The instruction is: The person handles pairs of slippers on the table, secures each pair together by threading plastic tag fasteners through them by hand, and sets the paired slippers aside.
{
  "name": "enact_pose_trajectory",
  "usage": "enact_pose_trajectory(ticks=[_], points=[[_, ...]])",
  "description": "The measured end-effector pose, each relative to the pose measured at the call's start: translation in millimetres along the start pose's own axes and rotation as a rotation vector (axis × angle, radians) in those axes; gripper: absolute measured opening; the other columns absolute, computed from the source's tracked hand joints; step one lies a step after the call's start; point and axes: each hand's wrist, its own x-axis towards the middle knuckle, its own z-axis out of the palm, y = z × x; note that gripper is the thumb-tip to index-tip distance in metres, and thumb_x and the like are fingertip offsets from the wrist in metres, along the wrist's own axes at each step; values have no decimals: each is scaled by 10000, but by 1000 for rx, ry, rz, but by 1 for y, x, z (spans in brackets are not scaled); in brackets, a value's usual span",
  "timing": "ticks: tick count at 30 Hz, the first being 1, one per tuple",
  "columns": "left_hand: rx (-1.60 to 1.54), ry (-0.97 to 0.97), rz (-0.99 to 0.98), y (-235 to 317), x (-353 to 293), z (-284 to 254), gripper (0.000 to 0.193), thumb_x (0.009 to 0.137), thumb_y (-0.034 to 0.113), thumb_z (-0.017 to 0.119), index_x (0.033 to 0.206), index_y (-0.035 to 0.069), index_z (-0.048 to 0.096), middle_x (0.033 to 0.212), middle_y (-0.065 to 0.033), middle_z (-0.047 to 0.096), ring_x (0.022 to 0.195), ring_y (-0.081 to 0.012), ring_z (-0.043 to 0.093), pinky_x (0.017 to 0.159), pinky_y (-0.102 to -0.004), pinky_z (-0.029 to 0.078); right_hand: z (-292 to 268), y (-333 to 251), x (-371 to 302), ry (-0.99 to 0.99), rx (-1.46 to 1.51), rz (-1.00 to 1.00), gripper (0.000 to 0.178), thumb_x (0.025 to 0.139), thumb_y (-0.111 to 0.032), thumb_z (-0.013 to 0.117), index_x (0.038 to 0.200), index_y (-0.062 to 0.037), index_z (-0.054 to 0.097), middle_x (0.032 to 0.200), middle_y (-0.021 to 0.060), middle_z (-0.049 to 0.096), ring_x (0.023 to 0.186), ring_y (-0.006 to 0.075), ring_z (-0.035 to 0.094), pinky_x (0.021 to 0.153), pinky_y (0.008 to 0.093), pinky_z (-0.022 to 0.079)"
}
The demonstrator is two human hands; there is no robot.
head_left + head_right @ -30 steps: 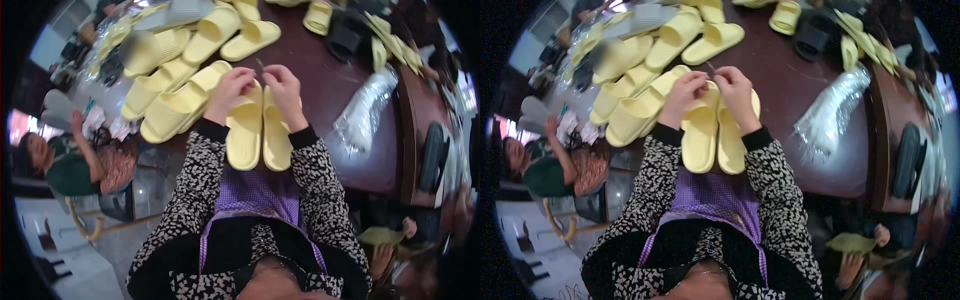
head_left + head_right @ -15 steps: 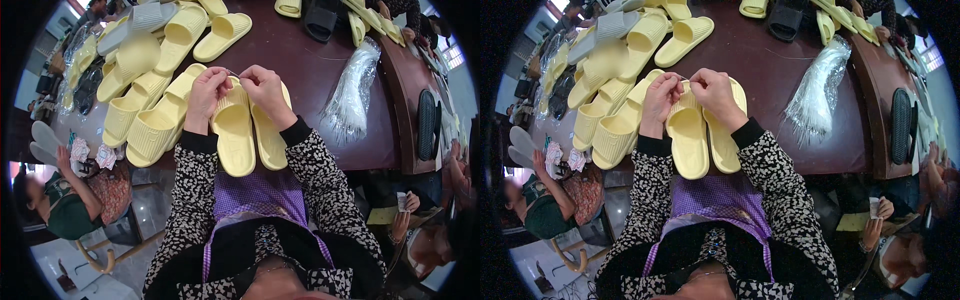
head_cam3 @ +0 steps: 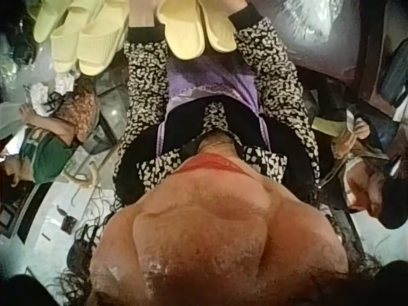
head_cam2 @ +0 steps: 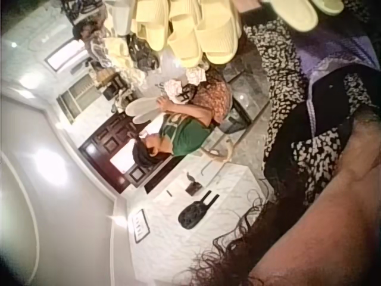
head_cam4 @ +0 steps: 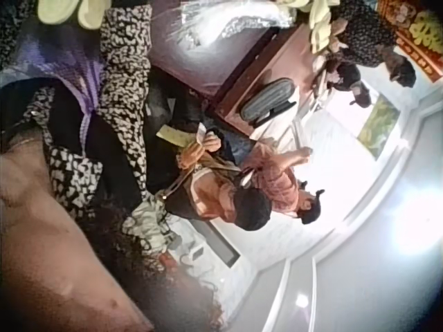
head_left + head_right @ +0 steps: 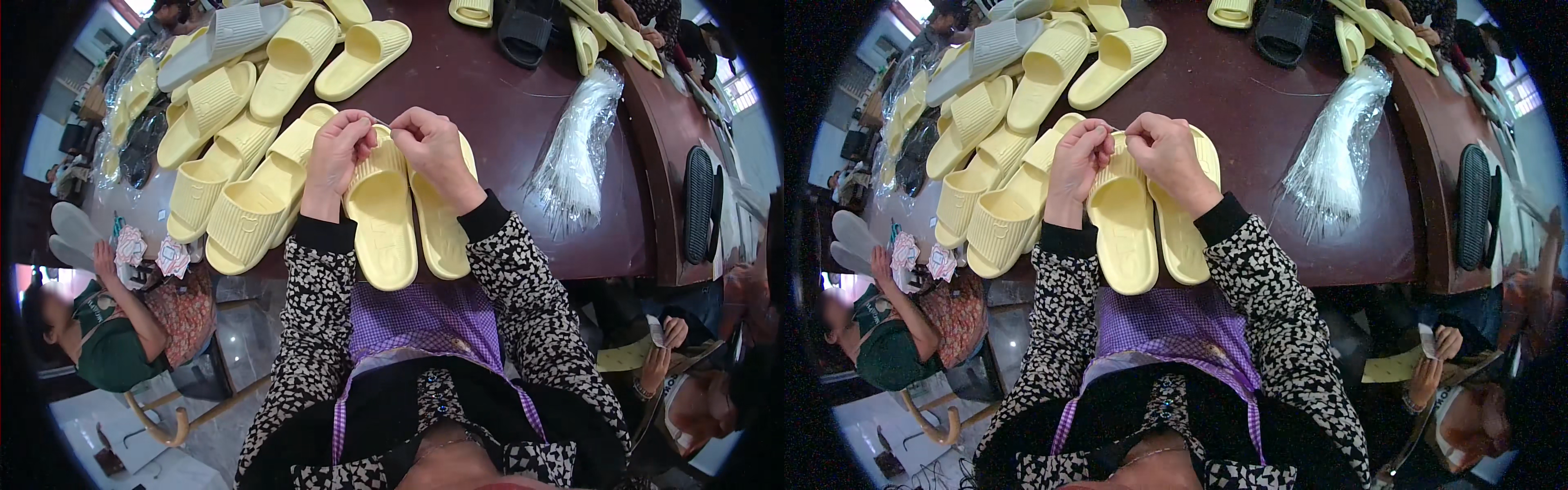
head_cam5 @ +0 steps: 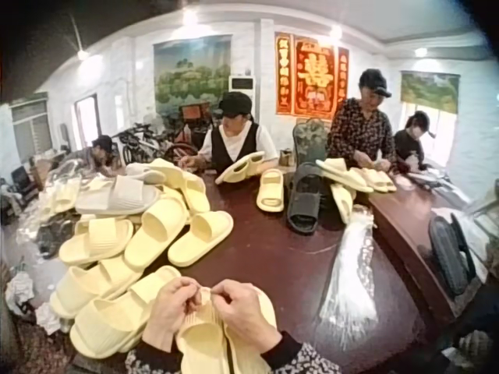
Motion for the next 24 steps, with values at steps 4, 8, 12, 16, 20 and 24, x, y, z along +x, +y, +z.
enact_pose_trajectory(ticks=[4, 8, 12, 16, 20, 24], points=[[10, -7, 7, 0, 0, -1, 57, 914, 82, 604, 931, 48, 645, 718, -9, 630, 576, -42, 534, 513, -156, 387, 0, -1, 0, 1, 8, 15, 55, 807, -12, 623, 818, 27, 660, 641, 25, 638, 585, 40, 553, 534, 211, 439], [-4, -1, -1, 0, 0, -1, 50, 907, 80, 608, 924, 55, 648, 717, 1, 628, 583, -39, 537, 517, -158, 387, 0, -2, 0, 1, 29, 15, 55, 808, -10, 623, 828, 27, 659, 649, 24, 638, 596, 41, 556, 546, 210, 444], [-5, 24, -8, 0, -1, 0, 43, 899, 80, 615, 915, 59, 649, 716, 11, 623, 594, -36, 540, 518, -158, 386, -1, -3, 0, -5, 23, 25, 60, 811, -6, 621, 843, 24, 662, 659, 20, 637, 608, 41, 559, 558, 208, 448], [0, 14, -10, 1, -2, 1, 37, 894, 73, 618, 908, 57, 648, 712, 13, 617, 598, -34, 538, 516, -157, 385, -1, -5, 0, -16, 51, 43, 67, 818, -2, 618, 859, 24, 664, 673, 17, 639, 621, 42, 562, 569, 208, 454], [-3, 12, -12, 2, -2, 2, 31, 892, 68, 621, 901, 54, 647, 706, 10, 611, 594, -33, 531, 515, -156, 385, -1, -6, 0, -8, 49, 25, 71, 820, 1, 617, 867, 24, 664, 682, 18, 643, 627, 43, 566, 577, 207, 458], [-28, 26, -4, 2, -2, 2, 28, 894, 70, 620, 893, 54, 644, 701, 8, 607, 587, -37, 522, 513, -158, 384, 0, -5, 0, 6, 63, 31, 63, 817, 2, 618, 858, 22, 662, 678, 19, 642, 621, 39, 564, 571, 205, 454]])
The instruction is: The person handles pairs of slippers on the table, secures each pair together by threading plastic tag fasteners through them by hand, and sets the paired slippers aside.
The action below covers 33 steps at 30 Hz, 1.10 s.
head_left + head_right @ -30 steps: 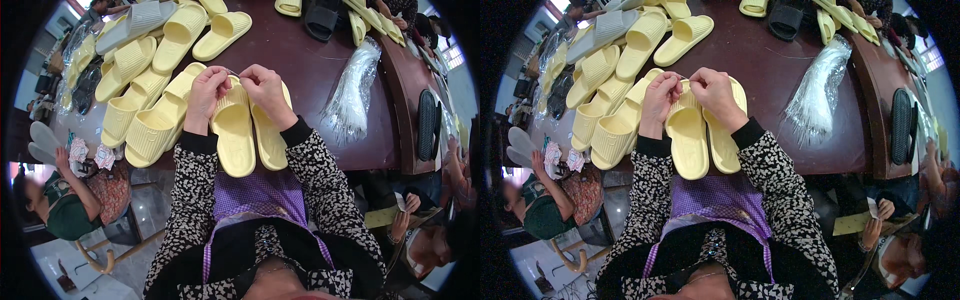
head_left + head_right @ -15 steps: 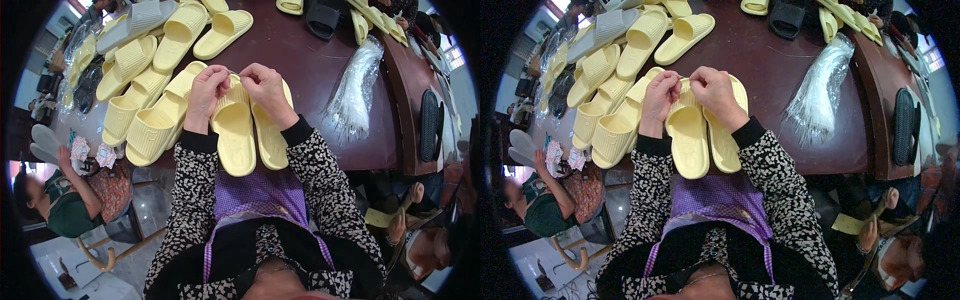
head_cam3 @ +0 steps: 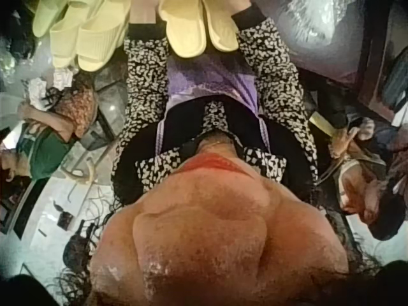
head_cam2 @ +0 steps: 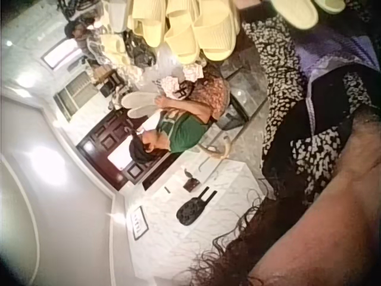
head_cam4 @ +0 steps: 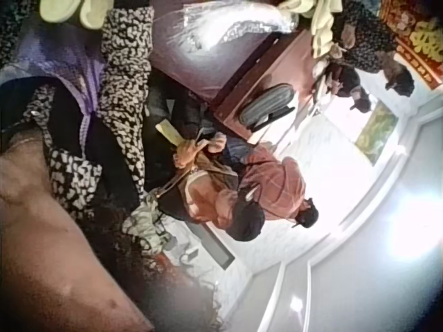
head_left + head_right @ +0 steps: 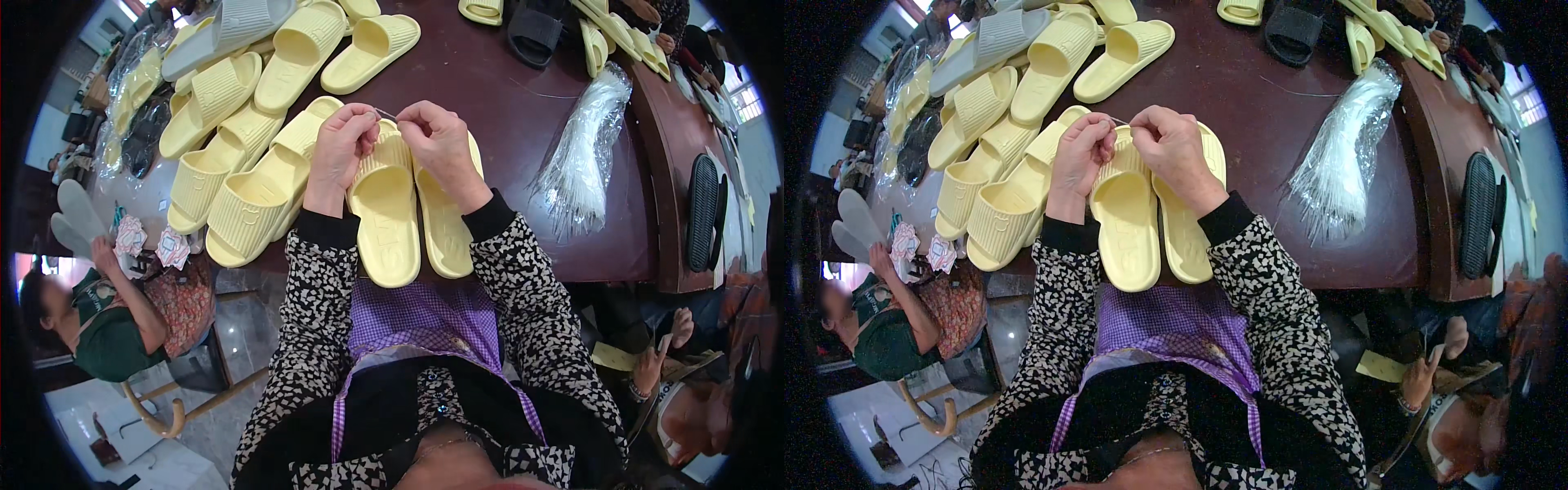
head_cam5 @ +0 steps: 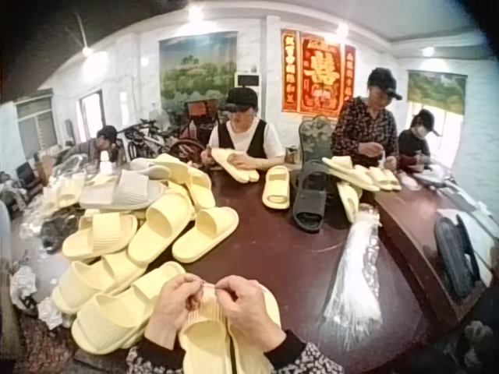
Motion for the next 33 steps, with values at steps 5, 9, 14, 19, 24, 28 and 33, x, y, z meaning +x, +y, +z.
enact_pose_trajectory(ticks=[5, 9, 14, 19, 24, 28, 33], points=[[-13, -3, 5, 0, 0, 0, 32, 898, 74, 616, 890, 54, 639, 698, 6, 605, 584, -43, 521, 512, -165, 388, -1, 1, 0, -15, -22, -3, 52, 810, 1, 618, 839, 18, 657, 661, 12, 630, 601, 32, 550, 546, 202, 437], [-6, -15, 16, -1, 0, -1, 29, 893, 71, 616, 893, 51, 637, 702, 5, 606, 588, -47, 525, 514, -169, 390, 0, 2, -1, -5, -21, -2, 48, 809, -2, 618, 833, 17, 655, 651, 8, 624, 591, 31, 544, 536, 200, 431], [-9, -15, 13, -1, 1, -2, 26, 884, 61, 617, 896, 49, 637, 714, 2, 610, 600, -50, 537, 521, -169, 393, 1, 3, -1, -2, -10, 6, 48, 810, -3, 619, 836, 16, 655, 652, 1, 619, 596, 28, 542, 538, 197, 432], [-7, -25, 9, -2, 2, -4, 28, 884, 62, 613, 895, 51, 636, 721, 0, 614, 606, -52, 542, 525, -171, 395, 0, 2, -1, -6, -13, 26, 54, 812, 2, 612, 842, 16, 655, 661, -5, 618, 608, 29, 544, 546, 196, 435], [-12, -26, 7, -2, 1, -4, 29, 884, 63, 613, 895, 53, 638, 723, 4, 616, 609, -52, 543, 529, -174, 393, 0, 1, 0, 20, -14, -5, 40, 786, -9, 618, 800, 11, 649, 658, 82, 640, 568, 110, 605, 540, 243, 471], [-11, -16, 7, -1, 1, -3, 28, 883, 63, 615, 896, 56, 640, 723, 7, 615, 611, -51, 544, 530, -174, 392, 0, 2, 0, -11, -22, 15, 62, 810, 9, 603, 845, 20, 653, 667, -4, 611, 621, 30, 540, 557, 199, 439], [3, -23, 10, -1, 1, -3, 29, 881, 63, 617, 897, 62, 642, 723, 11, 616, 612, -44, 544, 528, -169, 389, 1, 2, 0, 30, -11, -15, 39, 770, -16, 623, 783, 10, 648, 651, 125, 650, 549, 152, 638, 538, 269, 491]])
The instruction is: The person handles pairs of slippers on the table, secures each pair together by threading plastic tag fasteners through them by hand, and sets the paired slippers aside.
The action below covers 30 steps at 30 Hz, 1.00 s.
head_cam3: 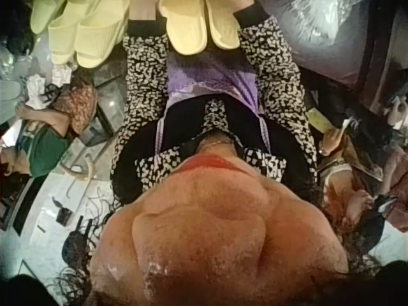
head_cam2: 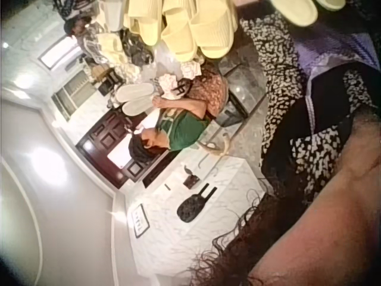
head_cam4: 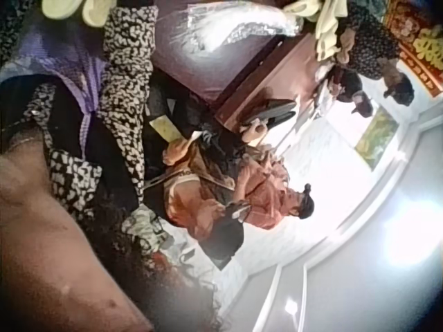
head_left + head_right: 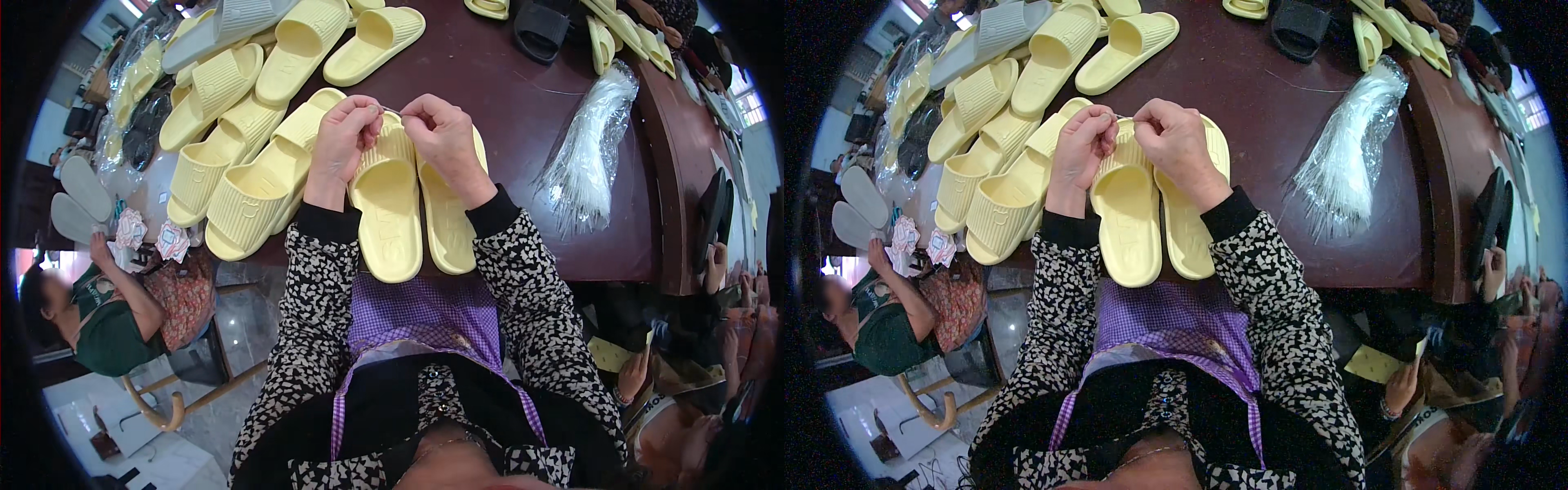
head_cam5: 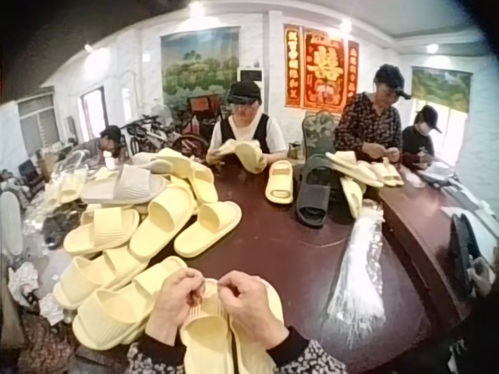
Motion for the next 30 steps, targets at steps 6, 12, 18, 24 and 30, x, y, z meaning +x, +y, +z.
enact_pose_trajectory(ticks=[6, 12, 18, 24, 30], points=[[8, 19, -3, -1, 0, 0, 24, 884, 73, 619, 891, 65, 641, 722, 16, 615, 610, -40, 540, 525, -169, 387, -2, -2, -2, -47, 21, 77, 62, 813, 10, 597, 850, 15, 647, 680, -27, 589, 633, 20, 520, 563, 192, 426], [31, 29, -20, 1, 0, 0, 59, 888, 50, 592, 934, 35, 626, 721, -18, 585, 602, -88, 521, 537, -209, 407, -1, -2, -1, -16, 29, 40, 48, 787, -5, 610, 811, 11, 648, 661, 69, 625, 586, 97, 592, 544, 243, 463], [49, 28, -14, 0, 0, 1, 33, 883, 85, 627, 889, 61, 648, 710, 17, 605, 593, -39, 519, 526, -175, 384, -1, -2, -1, -55, 33, 56, 65, 817, 7, 609, 862, 15, 655, 693, -12, 616, 640, 28, 541, 575, 196, 441], [49, 24, -26, -1, -1, 2, 30, 858, 68, 646, 877, 54, 665, 691, 31, 583, 557, -35, 467, 526, -181, 372, 1, -3, 0, -61, 44, 10, 48, 827, 2, 627, 864, 15, 655, 678, 1, 623, 626, 35, 546, 571, 204, 447], [-10, -18, -38, -1, -2, 0, 43, 843, 40, 648, 881, 32, 667, 704, 29, 589, 563, -38, 452, 540, -201, 365, 3, -3, -1, -72, 25, -54, 42, 840, 0, 617, 863, 17, 649, 669, 6, 612, 627, 38, 543, 579, 202, 447]])
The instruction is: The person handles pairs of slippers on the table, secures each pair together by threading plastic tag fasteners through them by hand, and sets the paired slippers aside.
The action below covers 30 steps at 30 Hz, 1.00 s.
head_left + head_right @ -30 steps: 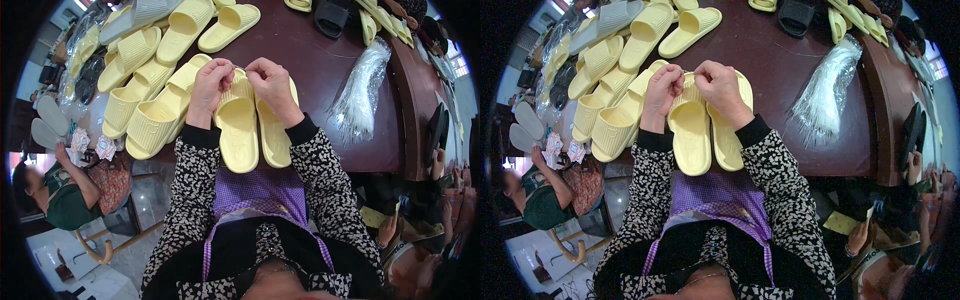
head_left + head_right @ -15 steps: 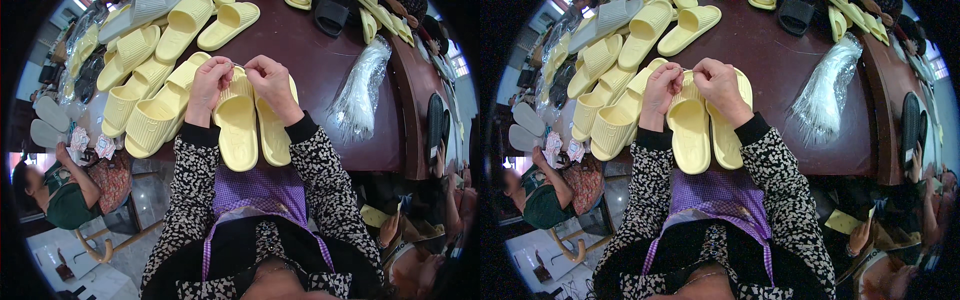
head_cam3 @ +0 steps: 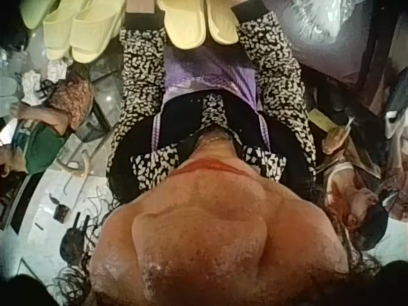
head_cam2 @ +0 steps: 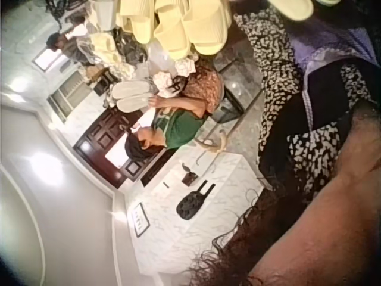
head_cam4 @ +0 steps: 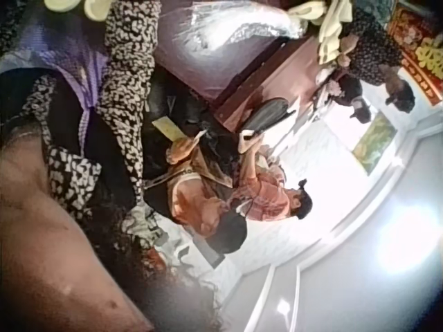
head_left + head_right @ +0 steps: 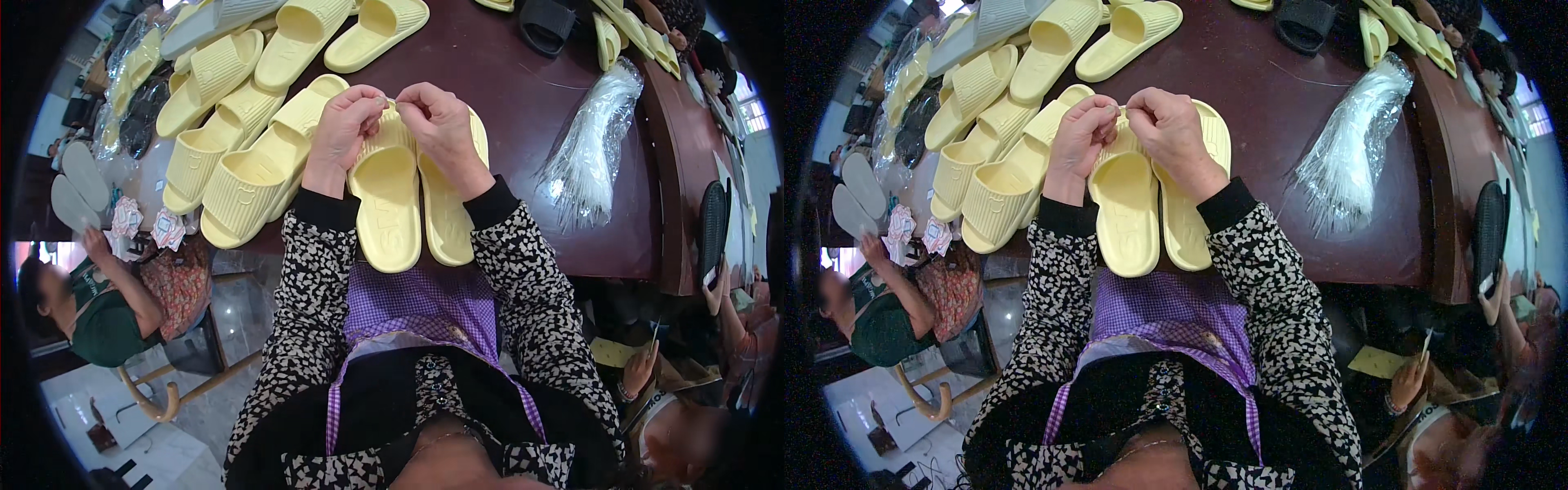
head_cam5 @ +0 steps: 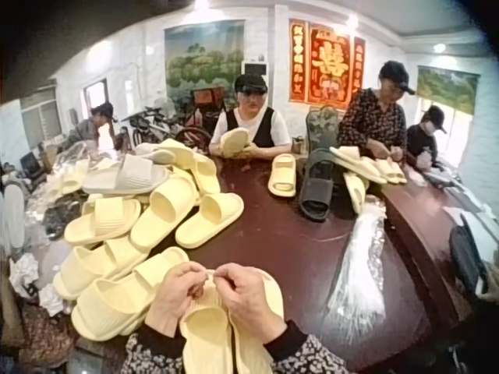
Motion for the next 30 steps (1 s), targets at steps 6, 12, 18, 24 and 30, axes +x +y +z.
enact_pose_trajectory(ticks=[6, 12, 18, 24, 30], points=[[-12, -43, -21, -2, 1, -5, 48, 841, 23, 648, 882, 23, 672, 719, 17, 606, 576, -44, 464, 551, -206, 378, 3, 2, -2, 42, 99, 54, 49, 825, -22, 608, 831, 13, 641, 666, 58, 629, 600, 86, 582, 564, 239, 464], [-65, -97, -24, -2, 1, -7, 40, 841, 21, 647, 871, 25, 672, 714, 17, 614, 572, -40, 468, 545, -199, 380, 4, 1, -2, 10, 111, 51, 60, 818, -30, 608, 823, 20, 641, 646, 73, 645, 575, 86, 593, 542, 244, 464], [-20, -99, -20, -3, -1, -4, 39, 857, 38, 636, 860, 38, 675, 712, 21, 615, 569, -38, 475, 540, -179, 381, 5, 1, -2, 17, 114, 41, 61, 823, -27, 615, 843, 21, 648, 652, 66, 651, 576, 83, 593, 542, 240, 463], [37, 75, 113, -5, -3, 7, 118, 864, 28, 608, 965, 3, 665, 774, 1, 619, 615, -49, 504, 579, -181, 398, 8, 9, -4, 71, 46, 79, 96, 851, -20, 633, 935, 14, 666, 795, 41, 667, 714, 90, 602, 662, 238, 485], [258, 379, 314, 8, -59, 17, 278, 861, -4, 550, 1134, -19, 597, 969, -54, 648, 707, -68, 568, 646, -200, 458, 0, 10, 3, 204, -264, -246, 194, 828, -18, 658, 1022, -14, 654, 1013, 93, 675, 879, 193, 641, 794, 303, 506]])
